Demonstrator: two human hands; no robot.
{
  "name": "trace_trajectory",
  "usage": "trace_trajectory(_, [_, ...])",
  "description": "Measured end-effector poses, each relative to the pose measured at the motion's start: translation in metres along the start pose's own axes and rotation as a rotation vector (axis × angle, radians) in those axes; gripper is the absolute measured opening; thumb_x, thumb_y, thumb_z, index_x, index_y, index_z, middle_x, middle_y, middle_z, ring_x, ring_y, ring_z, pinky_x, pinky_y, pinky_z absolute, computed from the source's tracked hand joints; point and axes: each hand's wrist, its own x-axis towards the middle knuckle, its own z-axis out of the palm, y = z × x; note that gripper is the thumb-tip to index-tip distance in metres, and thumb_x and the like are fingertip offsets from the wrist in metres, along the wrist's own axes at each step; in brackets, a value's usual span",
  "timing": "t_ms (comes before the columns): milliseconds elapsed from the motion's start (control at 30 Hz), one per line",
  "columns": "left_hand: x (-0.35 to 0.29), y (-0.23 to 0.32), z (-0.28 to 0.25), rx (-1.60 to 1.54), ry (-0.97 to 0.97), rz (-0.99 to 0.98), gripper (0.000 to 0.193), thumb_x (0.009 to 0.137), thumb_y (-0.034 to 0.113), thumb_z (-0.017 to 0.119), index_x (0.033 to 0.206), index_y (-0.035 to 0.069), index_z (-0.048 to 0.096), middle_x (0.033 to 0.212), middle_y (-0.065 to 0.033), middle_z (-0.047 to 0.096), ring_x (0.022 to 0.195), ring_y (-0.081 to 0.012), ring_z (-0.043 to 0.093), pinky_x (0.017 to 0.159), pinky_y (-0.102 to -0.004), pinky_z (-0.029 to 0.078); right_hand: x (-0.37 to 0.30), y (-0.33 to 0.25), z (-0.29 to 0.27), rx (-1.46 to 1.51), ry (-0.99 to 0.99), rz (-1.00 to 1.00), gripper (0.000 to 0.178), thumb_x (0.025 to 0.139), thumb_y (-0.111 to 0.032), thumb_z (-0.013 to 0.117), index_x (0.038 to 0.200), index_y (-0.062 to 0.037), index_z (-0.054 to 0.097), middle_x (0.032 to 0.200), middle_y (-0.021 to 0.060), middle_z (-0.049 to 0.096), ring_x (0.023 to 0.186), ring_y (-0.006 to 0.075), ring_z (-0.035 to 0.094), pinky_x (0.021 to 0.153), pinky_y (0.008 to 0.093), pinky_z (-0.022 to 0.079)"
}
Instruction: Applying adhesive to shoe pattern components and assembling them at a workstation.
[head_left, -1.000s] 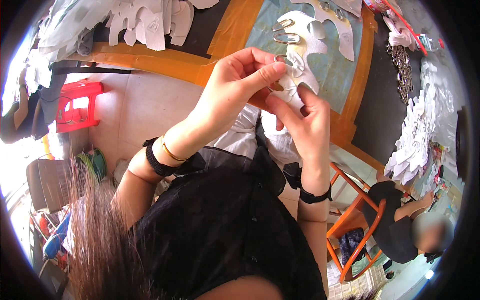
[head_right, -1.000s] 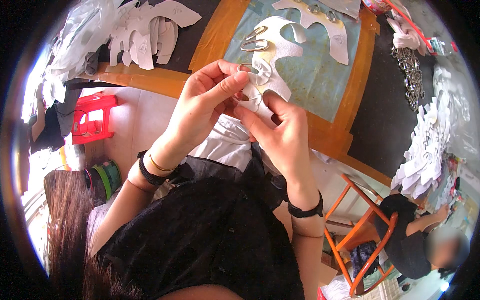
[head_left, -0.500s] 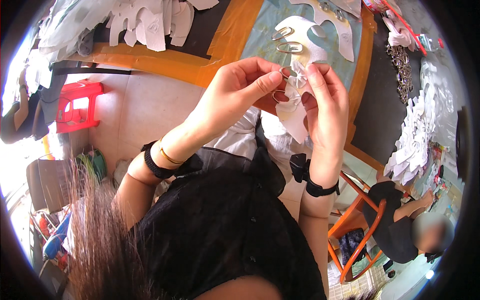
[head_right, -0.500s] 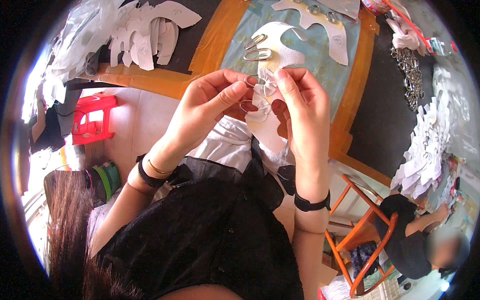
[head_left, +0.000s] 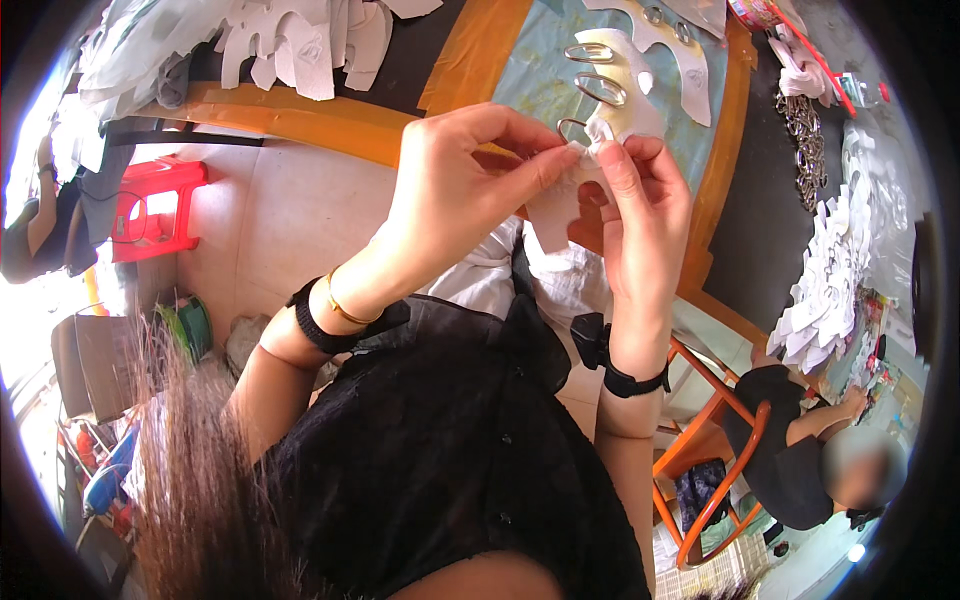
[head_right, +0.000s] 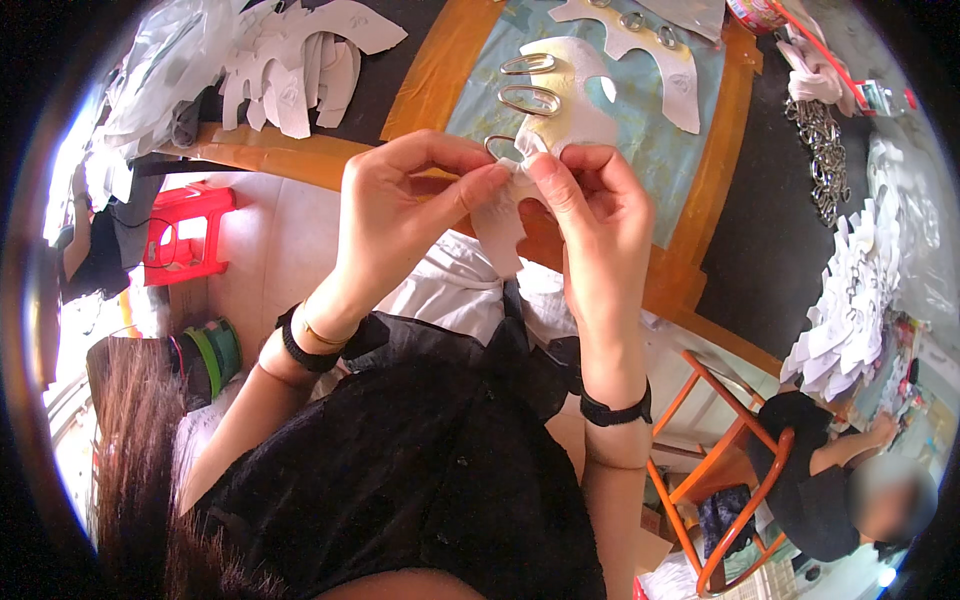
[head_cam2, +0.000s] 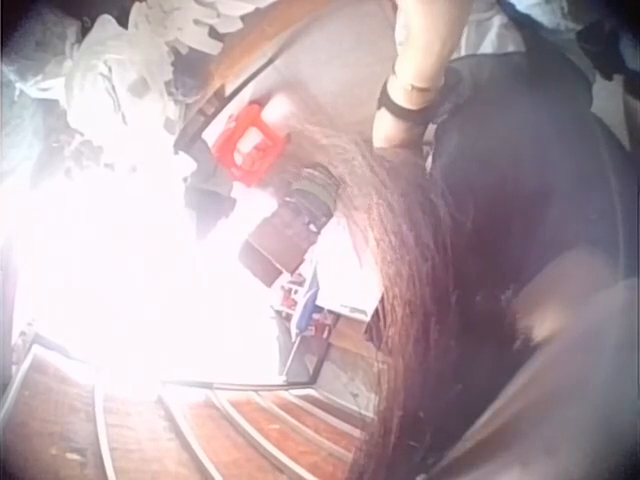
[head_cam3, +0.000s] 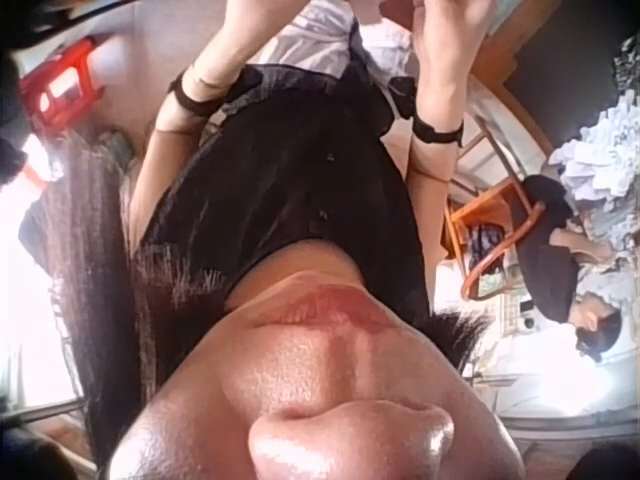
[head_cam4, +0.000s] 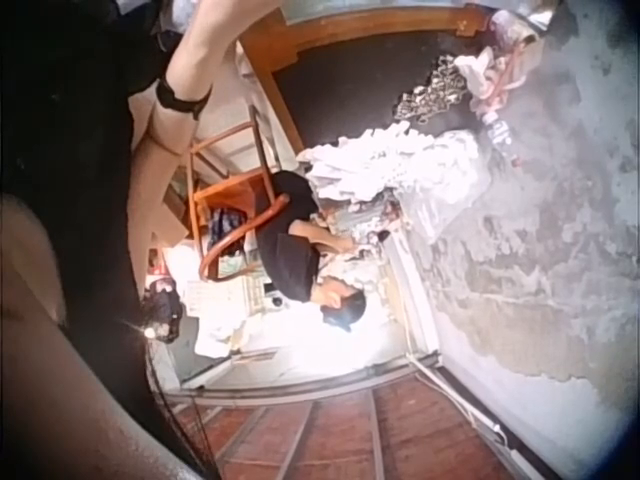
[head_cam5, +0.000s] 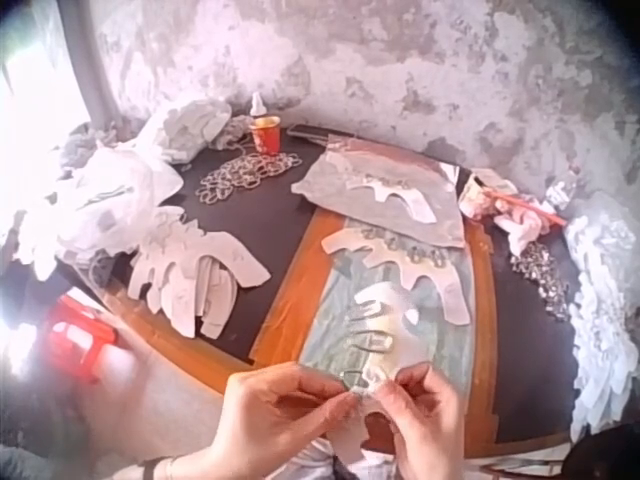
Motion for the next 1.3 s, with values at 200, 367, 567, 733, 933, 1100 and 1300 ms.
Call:
trace_trajectory(200, [0.005,-0.003,-0.002,0.398,0.160,0.469,0.006,0.070,-0.002,0.068,0.075,-0.001,0.066,0.082,-0.0090,0.064,0.073,-0.0146,0.063,0.066,-0.0244,0.051,0.002,0.007,-0.004,-0.075,-0.015,-0.029,0.015,0.079,-0.009,0.067,0.087,0.0008,0.059,0.077,0.0033,0.060,0.068,0.0074,0.058,0.060,0.0208,0.048])
trace_trajectory(367, [0.004,-0.003,0.002,0.434,0.181,0.495,0.009,0.068,-0.001,0.069,0.075,-0.001,0.063,0.091,-0.0105,0.062,0.083,-0.0155,0.061,0.074,-0.0243,0.048,-0.001,0.004,0.002,-0.049,0.011,0.069,0.016,0.080,-0.010,0.067,0.086,0.0030,0.059,0.075,0.0043,0.061,0.066,0.0089,0.058,0.061,0.0207,0.047])
trace_trajectory(567, [0.000,-0.005,0.005,-0.223,0.036,0.093,0.012,0.073,0.004,0.068,0.077,-0.002,0.058,0.093,-0.0089,0.060,0.083,-0.0115,0.057,0.073,-0.0238,0.047,-0.006,0.007,0.004,0.061,-0.035,-0.061,0.013,0.083,-0.011,0.063,0.090,-0.0011,0.059,0.087,0.0047,0.062,0.076,0.0100,0.057,0.066,0.0252,0.045])
trace_trajectory(733, [0.004,-0.005,0.000,-0.304,-0.066,0.012,0.013,0.076,0.005,0.066,0.073,0.001,0.054,0.090,-0.0066,0.060,0.081,-0.0089,0.056,0.071,-0.0213,0.046,-0.004,0.008,0.000,0.064,-0.065,-0.028,0.011,0.084,-0.014,0.062,0.086,-0.0041,0.058,0.090,0.0042,0.062,0.078,0.0090,0.056,0.067,0.0243,0.043])
trace_trajectory(933, [0.013,-0.002,-0.006,-0.248,-0.139,0.034,0.019,0.073,0.002,0.067,0.083,0.005,0.051,0.087,-0.0032,0.059,0.080,-0.0078,0.056,0.071,-0.0209,0.046,-0.001,-0.004,-0.003,0.205,-0.105,0.138,0.015,0.082,-0.010,0.064,0.088,0.0011,0.055,0.086,0.0064,0.061,0.076,0.0102,0.057,0.068,0.0236,0.046])
trace_trajectory(1100, [0.015,0.001,-0.008,0.295,-0.082,0.450,0.021,0.070,-0.002,0.069,0.084,0.004,0.054,0.083,-0.0026,0.060,0.080,-0.0096,0.059,0.075,-0.0239,0.045,0.008,-0.001,-0.016,0.188,-0.124,0.189,0.016,0.082,-0.011,0.064,0.091,-0.0016,0.055,0.089,0.0068,0.061,0.077,0.0118,0.058,0.068,0.0260,0.047])
trace_trajectory(1300, [0.023,0.013,-0.011,0.612,-0.088,0.819,0.029,0.065,-0.002,0.070,0.092,0.005,0.064,0.073,-0.0027,0.062,0.074,-0.0145,0.060,0.069,-0.0267,0.045,0.014,-0.005,-0.021,0.254,-0.212,0.323,0.013,0.082,-0.009,0.062,0.092,-0.0020,0.055,0.091,0.0069,0.061,0.080,0.0126,0.058,0.070,0.0265,0.047])
